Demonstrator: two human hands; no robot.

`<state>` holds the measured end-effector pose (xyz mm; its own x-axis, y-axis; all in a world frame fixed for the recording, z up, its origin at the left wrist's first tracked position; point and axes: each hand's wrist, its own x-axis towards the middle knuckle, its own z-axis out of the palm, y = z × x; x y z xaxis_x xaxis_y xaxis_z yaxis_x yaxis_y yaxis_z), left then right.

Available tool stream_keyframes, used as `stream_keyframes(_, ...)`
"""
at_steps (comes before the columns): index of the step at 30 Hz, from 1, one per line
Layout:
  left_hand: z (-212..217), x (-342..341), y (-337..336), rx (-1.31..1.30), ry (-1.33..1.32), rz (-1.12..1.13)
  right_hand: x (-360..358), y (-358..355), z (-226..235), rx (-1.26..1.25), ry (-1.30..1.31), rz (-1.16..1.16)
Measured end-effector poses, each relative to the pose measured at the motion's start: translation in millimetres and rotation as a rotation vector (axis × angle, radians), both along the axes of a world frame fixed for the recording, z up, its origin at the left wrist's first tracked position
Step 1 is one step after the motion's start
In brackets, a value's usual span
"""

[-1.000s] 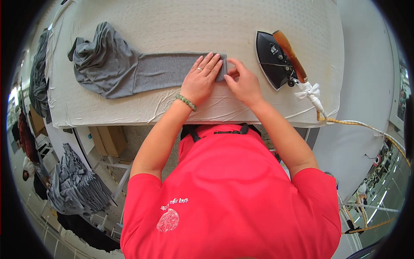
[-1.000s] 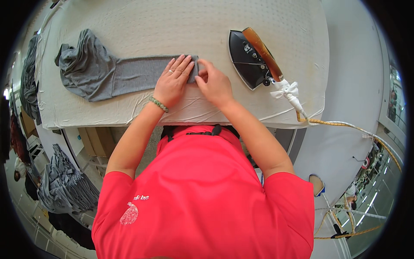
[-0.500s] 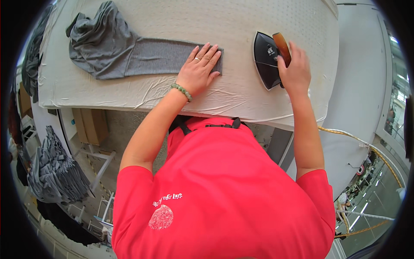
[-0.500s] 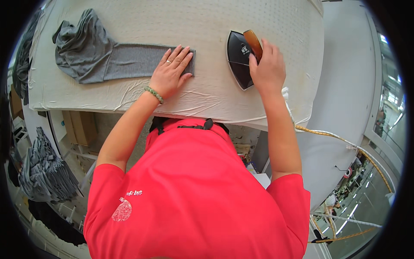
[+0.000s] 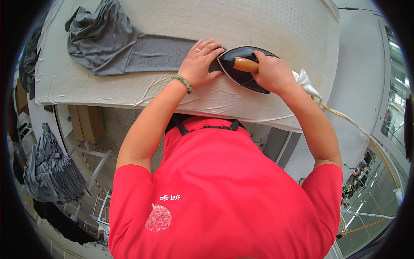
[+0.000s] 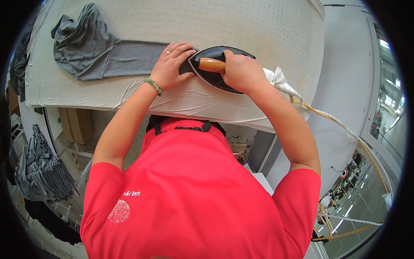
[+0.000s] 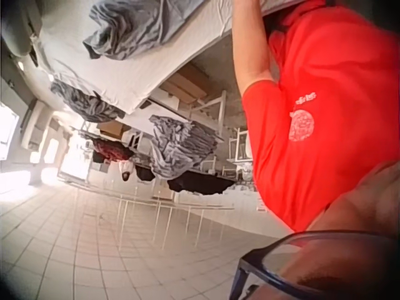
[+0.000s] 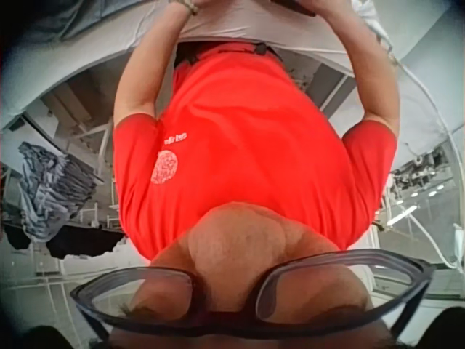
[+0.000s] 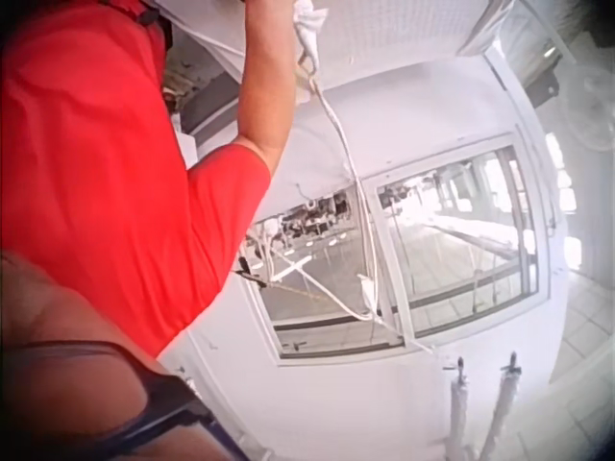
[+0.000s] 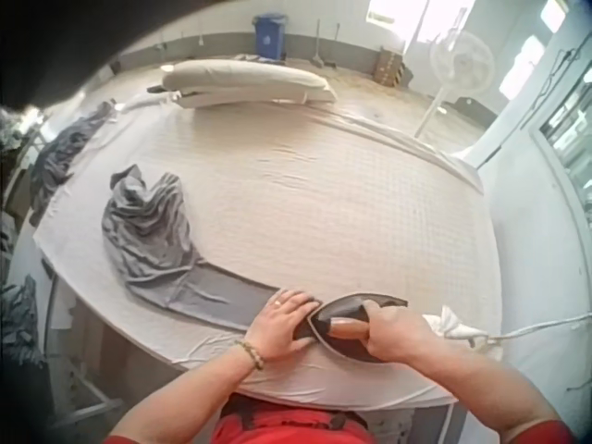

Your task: The person is ironing grey sweatshirts on an industrial ironing table.

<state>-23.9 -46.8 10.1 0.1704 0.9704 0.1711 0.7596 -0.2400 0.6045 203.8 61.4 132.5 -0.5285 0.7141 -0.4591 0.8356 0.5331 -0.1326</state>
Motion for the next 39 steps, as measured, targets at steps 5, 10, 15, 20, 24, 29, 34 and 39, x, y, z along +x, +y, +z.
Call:
stream_keyframes(5, -3, -12, 2, 0.026, -0.126, -0.048, -15, -10, 0, -0.071, -0.061, 0.080)
stream_keyframes(10, -2, -27, -7, 0.069, -0.210, -0.065, -41, -7, -8, -0.045, -0.024, 0.109)
stream_keyframes(15, 1, -84, -34, 0.174, -0.036, 0.167, -60, 11, -14, -0.003, 0.047, 0.006)
stream_keyframes(20, 9, -160, -31, 0.102, 0.285, 0.256, -103, 14, -12, -0.078, 0.018, 0.059)
stream_keyframes(24, 19, -211, 4, -0.235, 0.157, 0.205, -147, 14, -15, -0.105, 0.007, 0.083)
stream_keyframes(29, 37, -247, 47, -0.392, 0.315, -0.030, -176, 14, -14, -0.115, -0.039, 0.141)
stream_keyframes(34, 31, -260, 57, -0.462, 0.329, -0.158, -202, 15, -15, -0.101, -0.040, 0.227)
stream_keyframes(39, 17, -250, 32, -0.221, 0.307, 0.027, -232, 16, -15, -0.115, 0.016, 0.315)
